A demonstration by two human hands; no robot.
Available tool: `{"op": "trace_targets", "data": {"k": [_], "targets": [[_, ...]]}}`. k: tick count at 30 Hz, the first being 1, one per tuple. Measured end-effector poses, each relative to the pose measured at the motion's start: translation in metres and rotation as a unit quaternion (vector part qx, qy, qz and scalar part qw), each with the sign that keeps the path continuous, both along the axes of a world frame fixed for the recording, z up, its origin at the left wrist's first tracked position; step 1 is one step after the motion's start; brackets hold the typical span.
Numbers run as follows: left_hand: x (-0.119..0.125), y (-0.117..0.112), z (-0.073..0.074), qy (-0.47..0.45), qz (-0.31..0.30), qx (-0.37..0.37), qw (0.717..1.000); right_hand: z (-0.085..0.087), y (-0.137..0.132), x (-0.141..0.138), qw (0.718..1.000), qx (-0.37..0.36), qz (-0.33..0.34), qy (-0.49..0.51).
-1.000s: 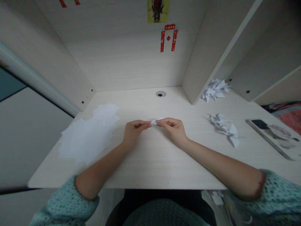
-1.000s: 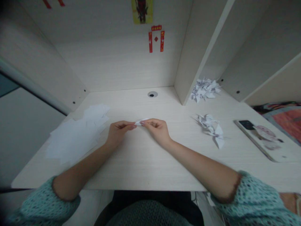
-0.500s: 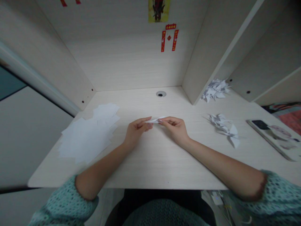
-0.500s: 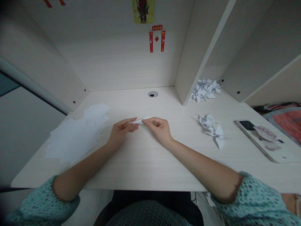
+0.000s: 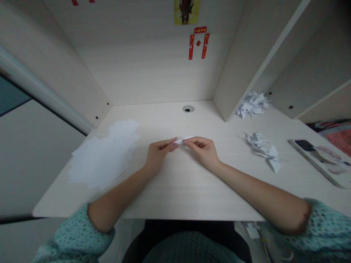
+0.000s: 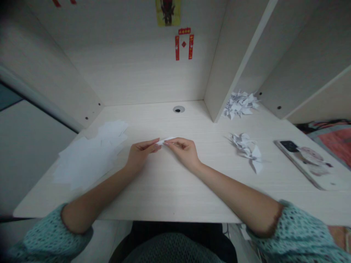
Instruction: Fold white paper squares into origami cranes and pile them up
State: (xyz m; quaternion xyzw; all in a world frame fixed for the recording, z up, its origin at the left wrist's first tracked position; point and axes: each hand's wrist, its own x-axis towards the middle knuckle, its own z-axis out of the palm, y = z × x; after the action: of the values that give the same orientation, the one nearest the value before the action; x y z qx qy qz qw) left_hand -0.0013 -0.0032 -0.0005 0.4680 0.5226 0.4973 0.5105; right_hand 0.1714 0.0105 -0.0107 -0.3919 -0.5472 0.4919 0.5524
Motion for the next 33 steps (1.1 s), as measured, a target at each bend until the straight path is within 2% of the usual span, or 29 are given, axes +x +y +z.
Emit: {"op": "trace_targets", "data": {"k": [9,33], "targets": [[0.0010,-0.0040,0.0085,0.073,0.018,0.029,0.997,0.0005,-0.0007,-0.0020,0.998,-0.049,-0.003,0.032],[0.0006,-0.0032,0.0056,0.041,0.014,0.036,0.998,0.0020,-0.0021,-0.0025,0.998,-0.050,0.005,0.040]]}}
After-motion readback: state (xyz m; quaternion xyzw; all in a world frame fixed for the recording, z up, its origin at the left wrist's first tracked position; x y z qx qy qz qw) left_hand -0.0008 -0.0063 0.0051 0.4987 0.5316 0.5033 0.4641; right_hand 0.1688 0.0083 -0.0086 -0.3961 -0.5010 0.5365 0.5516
